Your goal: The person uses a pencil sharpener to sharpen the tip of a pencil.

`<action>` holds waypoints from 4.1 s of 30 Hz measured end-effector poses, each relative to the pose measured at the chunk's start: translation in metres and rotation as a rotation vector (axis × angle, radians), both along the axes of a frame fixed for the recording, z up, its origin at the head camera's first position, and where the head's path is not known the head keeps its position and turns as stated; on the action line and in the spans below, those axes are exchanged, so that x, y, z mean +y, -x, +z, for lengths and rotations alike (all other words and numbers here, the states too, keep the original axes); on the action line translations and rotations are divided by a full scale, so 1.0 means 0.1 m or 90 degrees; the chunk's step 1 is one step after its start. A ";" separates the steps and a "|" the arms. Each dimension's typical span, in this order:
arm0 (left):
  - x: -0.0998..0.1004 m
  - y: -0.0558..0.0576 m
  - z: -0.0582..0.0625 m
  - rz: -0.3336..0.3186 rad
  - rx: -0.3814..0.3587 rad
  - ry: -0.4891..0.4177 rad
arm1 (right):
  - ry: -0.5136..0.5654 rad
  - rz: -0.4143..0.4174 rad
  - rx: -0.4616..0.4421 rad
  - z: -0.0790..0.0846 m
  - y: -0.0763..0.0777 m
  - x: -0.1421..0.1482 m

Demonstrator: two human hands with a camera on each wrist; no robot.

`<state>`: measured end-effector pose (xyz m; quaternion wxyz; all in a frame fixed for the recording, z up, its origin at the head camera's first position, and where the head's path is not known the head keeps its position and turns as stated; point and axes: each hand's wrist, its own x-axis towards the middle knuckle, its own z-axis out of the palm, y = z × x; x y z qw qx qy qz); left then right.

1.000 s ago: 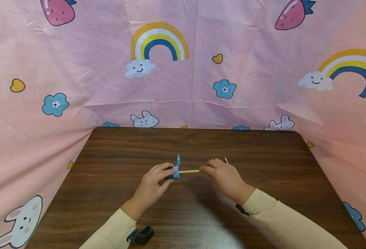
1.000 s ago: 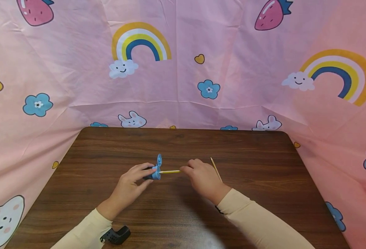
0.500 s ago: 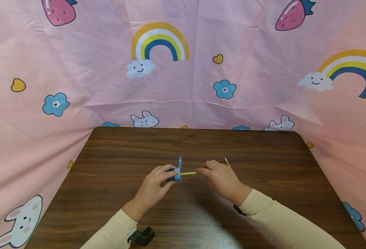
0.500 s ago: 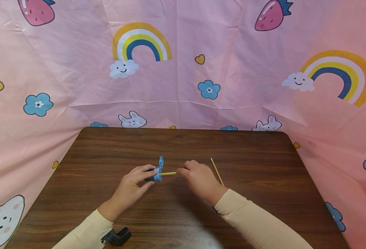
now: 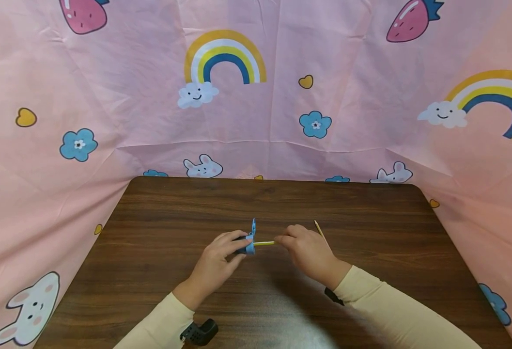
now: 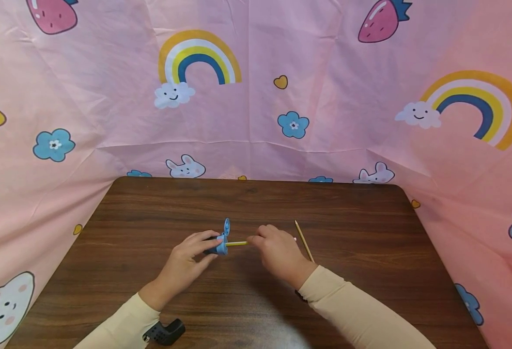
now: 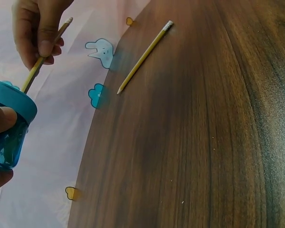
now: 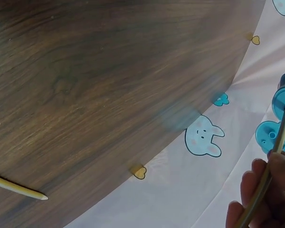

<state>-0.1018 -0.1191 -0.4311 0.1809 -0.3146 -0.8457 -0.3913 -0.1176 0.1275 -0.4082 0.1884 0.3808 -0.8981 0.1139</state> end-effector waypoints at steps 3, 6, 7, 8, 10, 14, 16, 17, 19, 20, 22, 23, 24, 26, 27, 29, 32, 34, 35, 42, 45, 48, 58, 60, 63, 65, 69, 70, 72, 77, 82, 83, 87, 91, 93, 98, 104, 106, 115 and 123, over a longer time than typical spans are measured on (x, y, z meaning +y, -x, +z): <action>0.01 0.00 0.01 0.000 0.002 0.003 | 0.005 0.005 -0.014 0.00 0.00 0.02; 0.01 0.00 0.01 0.000 0.001 0.004 | 0.012 0.012 -0.019 0.00 0.00 0.03; 0.01 0.00 0.01 0.000 0.001 0.005 | 0.016 0.015 -0.019 0.00 0.00 0.03; 0.01 0.00 0.01 0.001 0.001 0.005 | 0.019 0.015 -0.018 0.00 0.00 0.03; 0.01 0.00 0.01 0.003 0.000 0.006 | 0.025 0.017 -0.017 -0.01 0.01 0.03; -0.01 0.00 0.01 0.009 -0.005 0.006 | 0.027 0.007 -0.008 -0.02 0.01 0.04; -0.02 0.01 0.01 0.011 -0.009 0.004 | 0.030 -0.001 -0.004 -0.03 0.02 0.05; -0.03 0.01 0.01 0.012 -0.012 0.003 | 0.031 -0.006 -0.001 -0.04 0.02 0.06; -0.04 0.02 0.00 0.014 -0.013 0.002 | 0.038 -0.009 0.003 -0.04 0.02 0.07; -0.05 0.02 0.00 0.015 -0.015 0.001 | 0.041 -0.008 0.006 -0.05 0.03 0.08; -0.06 0.02 0.00 0.017 -0.015 0.000 | 0.046 -0.009 0.019 -0.05 0.03 0.09; -0.06 0.02 0.00 0.019 -0.016 0.000 | 0.049 -0.010 0.027 -0.05 0.04 0.09; -0.07 0.02 0.00 0.020 -0.015 -0.001 | 0.052 -0.012 0.037 -0.06 0.04 0.09; -0.08 0.02 0.00 0.023 -0.016 -0.003 | 0.060 -0.021 0.061 -0.07 0.05 0.11; -0.08 0.01 0.01 0.024 -0.018 -0.004 | 0.065 -0.026 0.075 -0.08 0.05 0.12; -0.09 0.01 0.02 0.028 -0.021 -0.007 | 0.077 -0.032 0.099 -0.10 0.06 0.14; -0.10 0.02 0.02 0.031 -0.032 -0.010 | 0.099 -0.030 0.128 -0.11 0.08 0.17; -0.11 0.02 0.02 0.033 -0.038 -0.012 | 0.112 -0.024 0.140 -0.12 0.09 0.19; -0.12 0.02 0.02 0.035 -0.040 -0.012 | 0.116 -0.021 0.144 -0.12 0.09 0.20; -0.13 0.03 0.03 0.031 -0.031 -0.030 | 0.118 -0.008 0.155 -0.10 0.08 0.27; -0.14 0.03 0.03 0.031 -0.023 -0.035 | 0.125 0.003 0.170 -0.11 0.08 0.28; -0.15 0.03 0.03 0.033 -0.021 -0.031 | 0.131 0.013 0.187 -0.13 0.08 0.29; -0.12 -0.01 0.02 0.032 -0.053 -0.009 | 0.144 0.020 0.174 -0.19 0.06 0.30; -0.11 -0.02 0.02 0.029 -0.044 0.003 | 0.139 0.011 0.137 -0.17 0.05 0.30; -0.11 -0.03 0.01 0.017 -0.008 0.026 | 0.124 -0.008 0.050 -0.11 0.03 0.30; -0.11 -0.03 0.00 0.006 0.030 0.042 | 0.116 -0.020 -0.050 -0.05 0.03 0.31; -0.12 -0.02 -0.03 -0.027 0.113 0.051 | 0.128 -0.021 -0.331 0.09 0.06 0.35; -0.12 -0.02 -0.04 -0.036 0.133 0.050 | 0.140 -0.020 -0.409 0.12 0.07 0.37; -0.12 -0.01 -0.05 -0.056 0.166 0.046 | 0.171 -0.014 -0.557 0.15 0.12 0.39; -0.13 -0.02 -0.04 -0.076 0.198 0.048 | 0.185 -0.012 -0.703 0.17 0.19 0.44; -0.14 -0.01 -0.03 -0.048 0.185 0.048 | 0.100 -0.054 -0.526 0.17 0.16 0.37; -0.14 0.00 -0.03 -0.043 0.182 0.050 | 0.087 -0.071 -0.481 0.16 0.14 0.35; -0.14 0.01 -0.03 -0.029 0.177 0.058 | 0.040 -0.108 -0.278 0.11 0.05 0.30; -0.15 0.02 -0.04 -0.019 0.159 0.063 | 0.042 -0.069 -0.071 0.00 0.02 0.30; -0.15 0.02 -0.03 -0.016 0.143 0.063 | 0.064 -0.038 0.003 -0.05 0.03 0.32; -0.15 0.02 -0.01 0.003 0.090 0.052 | 0.104 0.021 0.139 -0.16 0.04 0.35; -0.15 0.01 0.05 0.008 0.048 0.027 | 0.141 0.051 0.277 -0.25 0.07 0.32; -0.15 0.01 0.06 0.007 0.040 0.030 | 0.154 0.064 0.316 -0.26 0.09 0.31; -0.14 0.01 0.08 0.005 0.006 0.005 | 0.157 0.104 0.402 -0.22 0.11 0.31; -0.15 0.01 0.04 -0.005 0.060 0.042 | 0.137 0.014 0.174 -0.10 0.01 0.25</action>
